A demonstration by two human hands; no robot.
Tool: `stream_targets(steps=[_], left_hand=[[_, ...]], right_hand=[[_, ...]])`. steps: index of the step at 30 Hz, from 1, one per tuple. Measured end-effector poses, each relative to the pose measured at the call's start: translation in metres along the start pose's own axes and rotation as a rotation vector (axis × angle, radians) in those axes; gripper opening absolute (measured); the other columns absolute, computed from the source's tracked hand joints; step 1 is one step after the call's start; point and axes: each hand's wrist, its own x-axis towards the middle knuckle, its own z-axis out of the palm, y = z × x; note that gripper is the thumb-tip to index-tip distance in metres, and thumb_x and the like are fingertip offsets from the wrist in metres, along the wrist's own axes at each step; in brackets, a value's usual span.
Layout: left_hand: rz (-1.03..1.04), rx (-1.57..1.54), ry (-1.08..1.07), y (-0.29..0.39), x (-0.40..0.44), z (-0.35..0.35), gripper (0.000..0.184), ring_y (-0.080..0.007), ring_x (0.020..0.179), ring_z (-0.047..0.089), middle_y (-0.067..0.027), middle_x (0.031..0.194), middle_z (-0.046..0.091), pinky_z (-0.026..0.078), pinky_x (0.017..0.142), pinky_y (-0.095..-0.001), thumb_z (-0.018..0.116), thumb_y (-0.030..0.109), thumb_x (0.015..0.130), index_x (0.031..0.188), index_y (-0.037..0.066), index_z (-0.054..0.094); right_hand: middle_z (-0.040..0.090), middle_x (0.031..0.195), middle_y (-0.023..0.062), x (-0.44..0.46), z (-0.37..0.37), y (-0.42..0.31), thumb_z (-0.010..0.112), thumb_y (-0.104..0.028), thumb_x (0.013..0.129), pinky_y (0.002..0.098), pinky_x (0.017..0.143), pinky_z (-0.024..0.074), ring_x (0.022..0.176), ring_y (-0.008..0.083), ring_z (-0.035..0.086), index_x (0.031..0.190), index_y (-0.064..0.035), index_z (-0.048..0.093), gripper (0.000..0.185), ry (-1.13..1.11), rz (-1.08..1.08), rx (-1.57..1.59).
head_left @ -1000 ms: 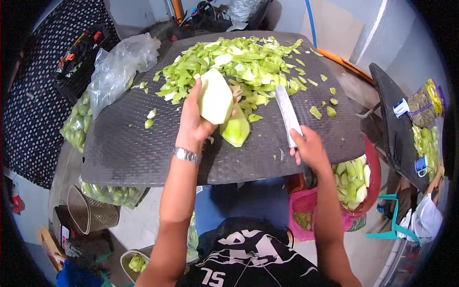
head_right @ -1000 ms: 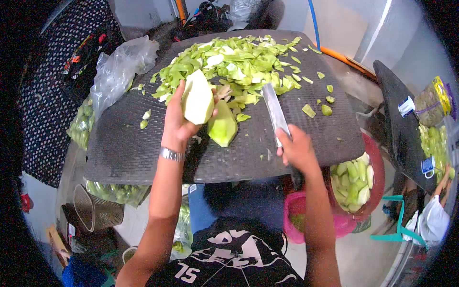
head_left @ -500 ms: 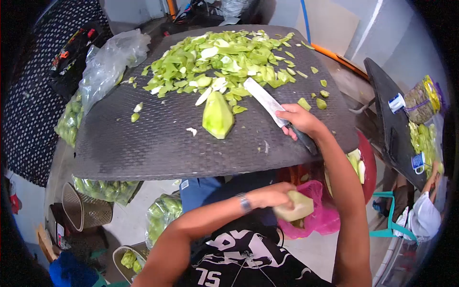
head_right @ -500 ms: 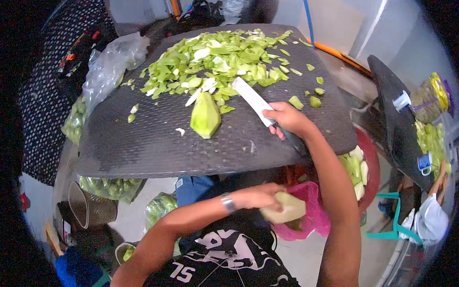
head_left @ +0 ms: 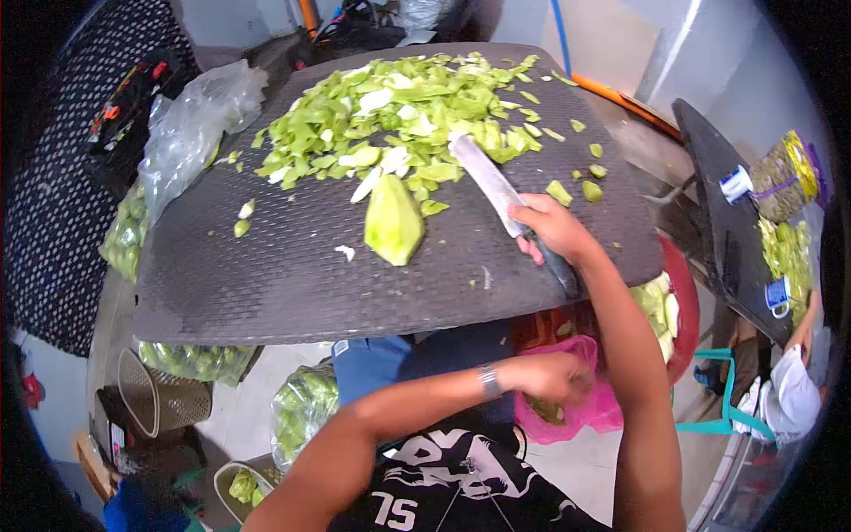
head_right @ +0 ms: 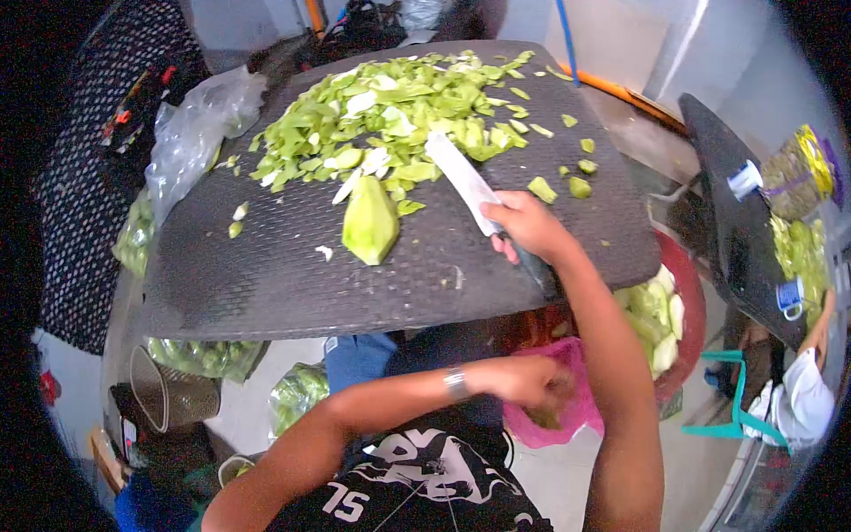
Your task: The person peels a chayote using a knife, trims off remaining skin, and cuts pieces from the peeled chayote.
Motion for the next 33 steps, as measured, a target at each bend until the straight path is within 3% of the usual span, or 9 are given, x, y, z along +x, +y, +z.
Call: stream_targets(steps=[2,5,8,11,19,24,29,31,33], left_hand=[[0.043,0.125,0.185,0.034,-0.071,-0.013,0.034,-0.0309,0.087,0.074,-0.0164,0.093,0.076,0.056,0.078,-0.0432,0.073,0.034,0.094,0.105,0.002,0.072],[-0.263,0.552,0.712,0.084,-0.156,-0.053,0.037,-0.0371,0.084,0.073,-0.0210,0.089,0.072,0.057,0.075,-0.0459,0.073,0.041,0.092,0.104,0.006,0.074],[-0.663,1.294,1.336,0.061,-0.194,-0.099,0.064,-0.0338,0.092,0.067,-0.0180,0.091,0.068,0.058,0.067,-0.0470,0.072,0.055,0.089,0.108,-0.006,0.066],[-0.952,1.184,1.158,0.036,-0.198,-0.125,0.079,-0.0344,0.099,0.066,-0.0206,0.104,0.070,0.059,0.076,-0.0417,0.078,0.062,0.080,0.111,-0.009,0.064],[-0.934,0.943,1.053,0.041,-0.189,-0.156,0.097,-0.0445,0.116,0.064,-0.0283,0.119,0.066,0.056,0.098,-0.0467,0.091,0.044,0.066,0.136,-0.011,0.050],[-0.923,0.912,1.122,0.042,-0.201,-0.144,0.093,-0.0432,0.123,0.059,-0.0286,0.132,0.059,0.054,0.101,-0.0454,0.095,0.041,0.063,0.133,-0.006,0.056],[-0.981,0.840,1.022,0.038,-0.210,-0.148,0.089,-0.0446,0.125,0.057,-0.0278,0.131,0.061,0.055,0.100,-0.0482,0.095,0.043,0.063,0.128,-0.007,0.061],[-1.005,0.794,0.971,0.044,-0.210,-0.154,0.089,-0.0448,0.123,0.059,-0.0277,0.130,0.062,0.056,0.098,-0.0485,0.095,0.043,0.062,0.128,-0.006,0.061],[-1.035,0.764,0.938,0.048,-0.209,-0.161,0.091,-0.0450,0.120,0.062,-0.0278,0.128,0.063,0.057,0.097,-0.0487,0.095,0.043,0.062,0.130,-0.006,0.060]], right_hand=[[0.060,0.066,0.0064,0.001,-0.002,0.002,0.055,-0.025,0.107,0.0285,0.040,0.0437,0.043,0.0129,0.053,0.111,0.0011,0.064,0.028,-0.008,-0.016,-0.001],[0.060,0.067,0.0062,0.001,0.001,0.003,0.055,-0.025,0.107,0.0284,0.040,0.0435,0.043,0.0126,0.052,0.114,0.0014,0.063,0.028,0.015,-0.008,0.011],[0.059,0.066,0.0052,-0.001,0.009,-0.005,0.054,-0.027,0.107,0.0274,0.039,0.0418,0.044,0.0119,0.051,0.109,-0.0012,0.060,0.027,0.073,0.024,0.013],[0.059,0.067,0.0050,0.002,0.020,-0.003,0.055,-0.026,0.108,0.0278,0.039,0.0428,0.044,0.0114,0.051,0.110,-0.0007,0.060,0.026,0.162,0.078,-0.029],[0.061,0.072,0.0048,-0.035,0.083,-0.016,0.055,-0.021,0.107,0.0287,0.039,0.0443,0.049,0.0102,0.056,0.110,-0.0004,0.063,0.022,0.225,-0.094,0.127],[0.065,0.082,0.0138,-0.055,0.097,-0.031,0.060,-0.022,0.105,0.0404,0.074,0.0514,0.076,0.0236,0.067,0.115,-0.0015,0.061,0.022,0.660,-0.400,-0.338],[0.068,0.091,0.0230,-0.043,0.101,-0.040,0.053,-0.018,0.106,0.0475,0.075,0.0520,0.087,0.0416,0.069,0.120,-0.0043,0.059,0.020,1.023,-0.545,-0.312],[0.068,0.091,0.0274,-0.029,0.098,-0.043,0.052,-0.019,0.106,0.0520,0.076,0.0516,0.090,0.0502,0.066,0.117,-0.0032,0.058,0.020,1.090,-0.519,-0.404],[0.064,0.086,0.0325,-0.036,0.084,-0.048,0.053,-0.023,0.105,0.0583,0.077,0.0494,0.090,0.0576,0.059,0.108,-0.0005,0.055,0.023,0.738,-0.276,-0.541]])
